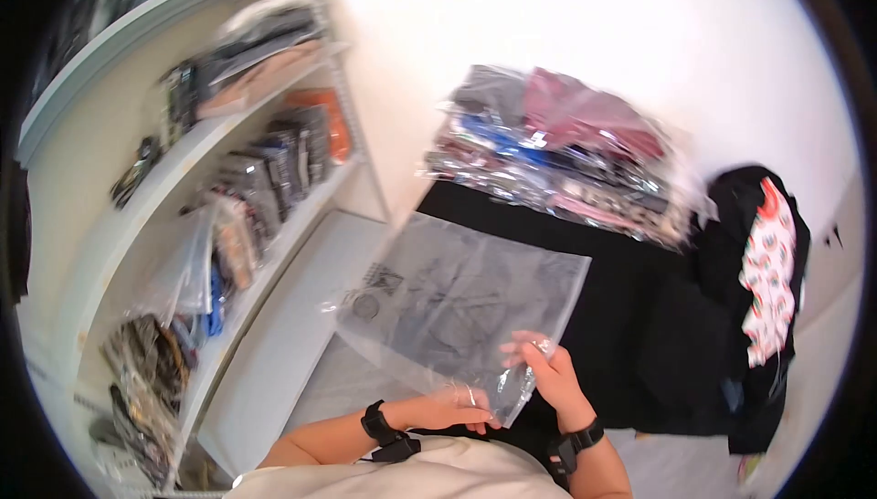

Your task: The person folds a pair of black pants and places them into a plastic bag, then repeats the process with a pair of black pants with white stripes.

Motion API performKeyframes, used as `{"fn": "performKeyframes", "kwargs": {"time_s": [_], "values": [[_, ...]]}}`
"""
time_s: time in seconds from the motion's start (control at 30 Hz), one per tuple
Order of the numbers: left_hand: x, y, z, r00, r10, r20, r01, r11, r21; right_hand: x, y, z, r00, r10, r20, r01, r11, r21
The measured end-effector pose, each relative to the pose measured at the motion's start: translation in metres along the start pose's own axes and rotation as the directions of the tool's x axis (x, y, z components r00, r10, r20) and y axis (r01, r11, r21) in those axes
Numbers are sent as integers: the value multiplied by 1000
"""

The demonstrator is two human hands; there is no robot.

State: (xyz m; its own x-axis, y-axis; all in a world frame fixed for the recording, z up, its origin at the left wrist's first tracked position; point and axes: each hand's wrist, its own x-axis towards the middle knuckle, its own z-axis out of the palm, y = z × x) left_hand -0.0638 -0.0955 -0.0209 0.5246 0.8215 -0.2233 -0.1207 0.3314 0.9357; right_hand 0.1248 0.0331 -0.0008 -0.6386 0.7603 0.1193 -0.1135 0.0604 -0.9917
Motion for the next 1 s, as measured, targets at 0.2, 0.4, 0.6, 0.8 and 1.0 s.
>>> {"fn": "performKeyframes", "kwargs": {"time_s": [0.2, 0.4, 0.6, 0.8, 1.0], "values": [[11, -10, 8, 991, -74, 115, 67, 996, 62, -20, -10, -35, 940, 211, -268, -202, 977, 63], [-20, 42, 20, 994, 42, -97, -3, 931, 365, -30, -4, -81, 864, 135, -486, -115, 991, 70], [9, 56, 7, 716, 614, -332, 57, 423, 904, -41, -6, -85, 932, 183, -313, -181, 983, 35], [30, 40, -14, 719, 602, -347, 297, 186, 937, -44, -4, -82, 930, 132, -343, -138, 990, 8], [41, 48, -10, 705, 579, -409, 364, 199, 910, -43, -4, -79, 911, 136, -389, -131, 991, 39]]}}
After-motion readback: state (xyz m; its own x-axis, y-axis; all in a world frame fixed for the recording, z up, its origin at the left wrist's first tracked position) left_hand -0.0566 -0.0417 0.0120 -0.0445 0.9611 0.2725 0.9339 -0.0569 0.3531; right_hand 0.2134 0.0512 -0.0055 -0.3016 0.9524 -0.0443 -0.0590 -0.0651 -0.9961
